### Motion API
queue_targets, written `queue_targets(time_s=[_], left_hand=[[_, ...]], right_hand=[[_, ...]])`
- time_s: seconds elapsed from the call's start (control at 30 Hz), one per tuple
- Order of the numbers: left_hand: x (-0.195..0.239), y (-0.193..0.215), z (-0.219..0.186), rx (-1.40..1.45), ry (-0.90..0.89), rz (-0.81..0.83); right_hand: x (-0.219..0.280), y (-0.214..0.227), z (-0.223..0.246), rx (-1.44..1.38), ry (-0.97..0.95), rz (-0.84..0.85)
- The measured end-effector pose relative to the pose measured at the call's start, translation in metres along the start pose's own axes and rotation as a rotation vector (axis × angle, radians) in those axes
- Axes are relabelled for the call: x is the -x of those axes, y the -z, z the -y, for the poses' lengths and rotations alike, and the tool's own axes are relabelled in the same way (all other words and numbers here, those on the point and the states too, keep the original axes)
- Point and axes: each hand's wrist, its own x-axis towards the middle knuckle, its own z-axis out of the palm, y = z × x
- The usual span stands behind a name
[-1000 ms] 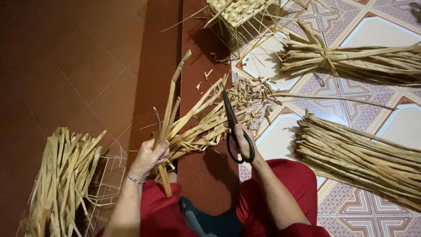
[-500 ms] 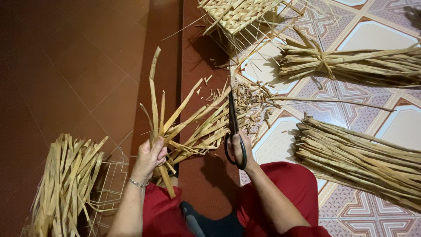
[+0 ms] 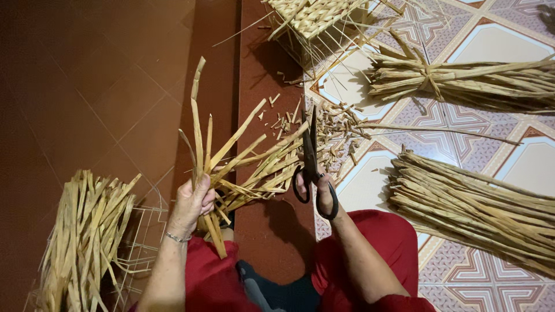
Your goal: The person sits on the floor and uses shears to trim the ends of bundles of dried plant stalks. The person repeatedly picks up stalks, aligns them, and cuts the tips, placing the trimmed pieces aside.
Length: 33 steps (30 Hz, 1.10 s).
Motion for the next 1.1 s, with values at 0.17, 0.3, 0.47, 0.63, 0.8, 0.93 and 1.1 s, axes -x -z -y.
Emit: queue_targets(time_s=[0.17,0.3,0.47,0.63,0.8,0.93,1.1], left_hand=[[-0.002,0.002,0.005,-0.003,-0.010,0.012],[-0.002,0.004,0.007,-0.014,-0.014,-0.004],[-0.003,0.003,0.006,-0.007,-0.063,-0.021],[0.000,-0.001,0.004,-0.067,-0.086,-0.066],[-0.001,-0.010,0.010,-0.103,-0.111,-0.097],[-0.005,-0.016,0.027,-0.097,-0.223,-0.107],[0.002,-0.033,0.039,-0.474,-0.441,-0.120]], right_hand=[[0.005,0.007,0.002,0.196,-0.074,-0.095],[0.010,0.008,-0.008,0.289,-0.145,-0.211],[0.003,0.036,-0.029,0.641,-0.213,-0.431],[0.002,0.091,-0.061,1.355,-0.434,-0.479],[0.013,0.109,-0.098,1.491,-0.539,-0.461],[0.016,0.107,-0.102,1.523,-0.667,-0.363],[0.018,0.080,-0.075,1.773,-0.477,-0.258]])
